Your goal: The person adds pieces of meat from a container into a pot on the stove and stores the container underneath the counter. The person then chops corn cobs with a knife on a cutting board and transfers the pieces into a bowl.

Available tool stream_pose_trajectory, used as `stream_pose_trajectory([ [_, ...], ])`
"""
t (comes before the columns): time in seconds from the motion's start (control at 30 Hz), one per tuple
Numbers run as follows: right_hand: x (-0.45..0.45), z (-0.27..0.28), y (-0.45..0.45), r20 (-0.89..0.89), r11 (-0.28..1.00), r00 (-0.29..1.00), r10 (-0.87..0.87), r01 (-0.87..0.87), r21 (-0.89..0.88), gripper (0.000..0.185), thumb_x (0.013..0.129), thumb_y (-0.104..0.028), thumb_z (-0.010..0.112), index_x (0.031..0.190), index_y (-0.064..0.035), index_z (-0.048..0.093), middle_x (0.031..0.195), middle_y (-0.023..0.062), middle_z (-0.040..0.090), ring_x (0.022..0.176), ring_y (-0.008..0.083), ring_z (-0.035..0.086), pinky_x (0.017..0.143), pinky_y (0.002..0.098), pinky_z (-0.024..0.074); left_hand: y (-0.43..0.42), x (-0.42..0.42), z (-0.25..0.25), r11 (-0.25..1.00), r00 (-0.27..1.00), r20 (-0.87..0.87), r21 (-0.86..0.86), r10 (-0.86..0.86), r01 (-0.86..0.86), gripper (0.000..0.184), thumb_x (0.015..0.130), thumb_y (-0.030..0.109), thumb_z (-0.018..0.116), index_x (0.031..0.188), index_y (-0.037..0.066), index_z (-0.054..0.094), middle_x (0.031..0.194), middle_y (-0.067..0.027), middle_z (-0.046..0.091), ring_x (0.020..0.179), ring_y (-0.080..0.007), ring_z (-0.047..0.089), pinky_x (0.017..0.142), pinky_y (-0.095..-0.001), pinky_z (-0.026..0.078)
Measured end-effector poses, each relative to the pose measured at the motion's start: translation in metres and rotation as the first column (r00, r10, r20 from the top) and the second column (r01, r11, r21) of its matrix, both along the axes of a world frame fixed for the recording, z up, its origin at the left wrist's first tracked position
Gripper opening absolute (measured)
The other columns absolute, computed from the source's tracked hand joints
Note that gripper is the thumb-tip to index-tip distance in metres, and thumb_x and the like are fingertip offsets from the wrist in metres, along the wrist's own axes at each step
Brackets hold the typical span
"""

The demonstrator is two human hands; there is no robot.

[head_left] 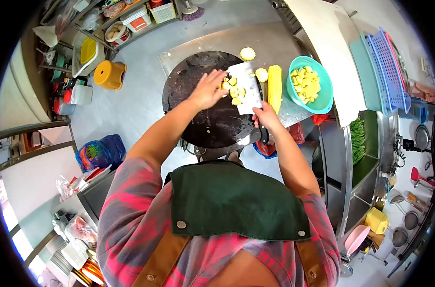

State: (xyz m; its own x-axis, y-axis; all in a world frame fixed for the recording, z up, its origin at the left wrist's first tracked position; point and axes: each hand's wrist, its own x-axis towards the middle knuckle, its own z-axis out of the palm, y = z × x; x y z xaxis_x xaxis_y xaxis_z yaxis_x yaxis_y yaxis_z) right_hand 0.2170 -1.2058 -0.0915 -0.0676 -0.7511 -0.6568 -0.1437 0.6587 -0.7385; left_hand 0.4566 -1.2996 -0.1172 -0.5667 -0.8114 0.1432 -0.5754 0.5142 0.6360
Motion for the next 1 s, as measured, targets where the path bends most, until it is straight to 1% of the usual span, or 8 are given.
stream_pose_trajectory([
  [0.03, 0.006, 0.0, 0.002, 0.005, 0.997, 0.998, 0.068, -0.068, 0.019, 0.018, 0.086, -0.011, 0.052, 0.1, -0.0008, 0.047, 0.063, 0.0078, 0.053, 0.04, 0.0135, 0.046, 0.036, 0.0276, 0.0401, 0.007, -0.003, 0.005, 0.999, 0.998, -0.031, -0.002, -0.053, 0.053, 0.061, 0.086, 0.042, 0.052, 0.133, 0.006, 0.038, 0.137, -0.0193, 0.035, 0.131, -0.0351, 0.028, 0.108, -0.0448, 0.019],
  [0.13, 0.036, 0.001, 0.018, 0.035, 0.995, 0.994, 0.099, -0.1, 0.018, 0.019, 0.086, -0.013, 0.052, 0.102, -0.0024, 0.049, 0.063, 0.0063, 0.054, 0.041, 0.0125, 0.047, 0.038, 0.0271, 0.0412, 0.033, 0.001, 0.009, 0.989, 0.983, -0.154, -0.091, 0.102, -0.117, 0.069, 0.073, 0.048, 0.065, 0.126, 0.007, 0.047, 0.129, -0.0196, 0.042, 0.122, -0.0407, 0.035, 0.103, -0.0471, 0.026],
  [0.27, 0.074, -0.006, 0.038, 0.069, 0.995, 0.993, 0.097, -0.098, 0.012, 0.019, 0.087, -0.014, 0.051, 0.103, -0.0036, 0.049, 0.063, 0.0059, 0.054, 0.044, 0.0131, 0.05, 0.04, 0.0277, 0.0446, 0.073, 0.005, 0.023, 0.953, 0.953, -0.078, -0.063, 0.292, -0.297, 0.091, 0.057, 0.053, 0.076, 0.128, 0.006, 0.044, 0.134, -0.0226, 0.031, 0.127, -0.0413, 0.026, 0.103, -0.049, 0.025],
  [0.53, 0.103, -0.011, 0.042, 0.283, 0.963, 0.92, 0.269, -0.261, -0.067, 0.018, 0.088, -0.01, 0.05, 0.102, -0.0004, 0.044, 0.067, 0.0067, 0.053, 0.048, 0.014, 0.052, 0.042, 0.0288, 0.0447, 0.083, 0.01, 0.008, 0.884, 0.829, -0.329, 0.038, 0.452, -0.467, 0.056, 0.067, 0.018, 0.074, 0.119, 0.009, 0.054, 0.128, -0.0189, 0.037, 0.118, -0.0368, 0.04, 0.098, -0.0411, 0.035],
  [0.67, 0.09, -0.011, 0.041, 0.366, 0.963, 0.892, 0.266, -0.26, -0.067, 0.017, 0.088, -0.009, 0.051, 0.1, -0.0003, 0.043, 0.067, 0.0069, 0.054, 0.049, 0.0142, 0.053, 0.044, 0.0287, 0.0454, 0.081, 0.0, 0.007, 0.872, 0.807, -0.347, 0.079, 0.479, -0.483, 0.047, 0.069, 0.013, 0.071, 0.113, 0.011, 0.058, 0.13, -0.0183, 0.036, 0.117, -0.0365, 0.04, 0.098, -0.0404, 0.035],
  [0.83, 0.034, 0.008, 0.053, 0.405, 0.985, 0.905, 0.127, -0.065, -0.162, 0.015, 0.088, -0.01, 0.052, 0.096, -0.0012, 0.043, 0.068, 0.0072, 0.055, 0.05, 0.0141, 0.054, 0.046, 0.0281, 0.0451, 0.069, -0.067, 0.04, 0.936, 0.893, -0.311, -0.027, 0.325, -0.35, 0.043, 0.071, 0.013, 0.068, 0.113, 0.013, 0.06, 0.131, -0.0209, 0.036, 0.119, -0.0386, 0.036, 0.1, -0.0436, 0.032],
  [0.97, -0.039, 0.043, 0.059, 0.496, 0.946, 0.854, -0.159, 0.275, -0.17, 0.015, 0.089, -0.011, 0.053, 0.1, -0.0037, 0.045, 0.069, 0.0053, 0.054, 0.051, 0.0136, 0.052, 0.047, 0.0275, 0.0468, 0.034, -0.163, 0.074, 0.989, 0.913, -0.407, -0.142, -0.014, -0.048, 0.044, 0.073, 0.02, 0.071, 0.115, 0.015, 0.06, 0.139, -0.0207, 0.031, 0.128, -0.0425, 0.027, 0.104, -0.0467, 0.026],
  [1.0, -0.058, 0.06, 0.057, 0.47, 0.929, 0.852, -0.233, 0.337, -0.151, 0.015, 0.089, -0.01, 0.053, 0.099, -0.004, 0.045, 0.069, 0.0051, 0.054, 0.051, 0.0134, 0.051, 0.047, 0.0276, 0.047, 0.03, -0.186, 0.09, 0.998, 0.897, -0.439, -0.05, -0.055, 0.037, 0.044, 0.075, 0.027, 0.069, 0.117, 0.016, 0.059, 0.143, -0.0199, 0.027, 0.132, -0.0442, 0.019, 0.106, -0.0495, 0.022],
])
